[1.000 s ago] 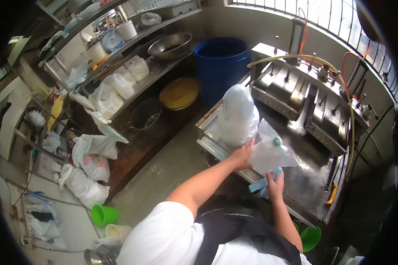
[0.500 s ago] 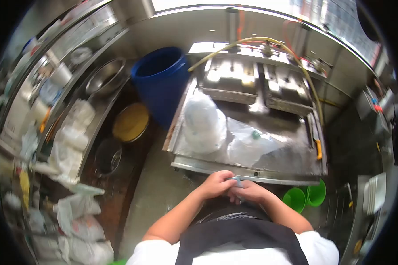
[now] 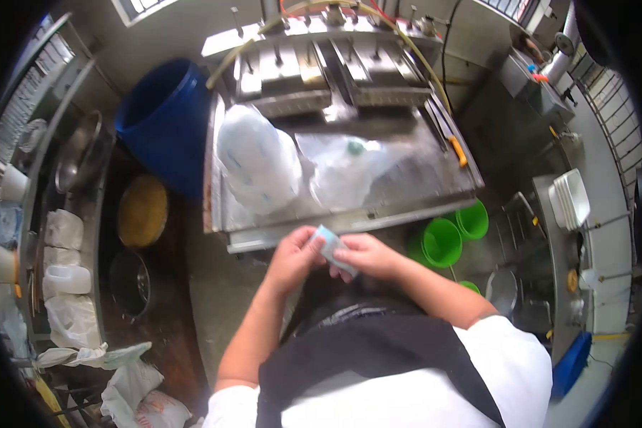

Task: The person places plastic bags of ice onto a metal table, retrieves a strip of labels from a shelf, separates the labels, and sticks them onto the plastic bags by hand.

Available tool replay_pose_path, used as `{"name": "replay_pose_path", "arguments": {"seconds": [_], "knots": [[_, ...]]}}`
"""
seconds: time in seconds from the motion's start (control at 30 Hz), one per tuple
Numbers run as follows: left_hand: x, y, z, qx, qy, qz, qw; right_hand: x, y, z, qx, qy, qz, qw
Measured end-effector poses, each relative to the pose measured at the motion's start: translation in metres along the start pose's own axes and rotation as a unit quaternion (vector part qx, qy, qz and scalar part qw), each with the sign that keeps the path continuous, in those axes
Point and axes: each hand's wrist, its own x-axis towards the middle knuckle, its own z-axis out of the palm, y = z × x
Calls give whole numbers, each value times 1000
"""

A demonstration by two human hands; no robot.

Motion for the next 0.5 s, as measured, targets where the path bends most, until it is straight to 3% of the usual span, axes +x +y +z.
{"name": "replay_pose_path", "arguments": {"seconds": [0.5], "knots": [[13, 22, 34, 66, 107, 71, 989, -25, -28, -8, -20, 12, -61, 998]]}}
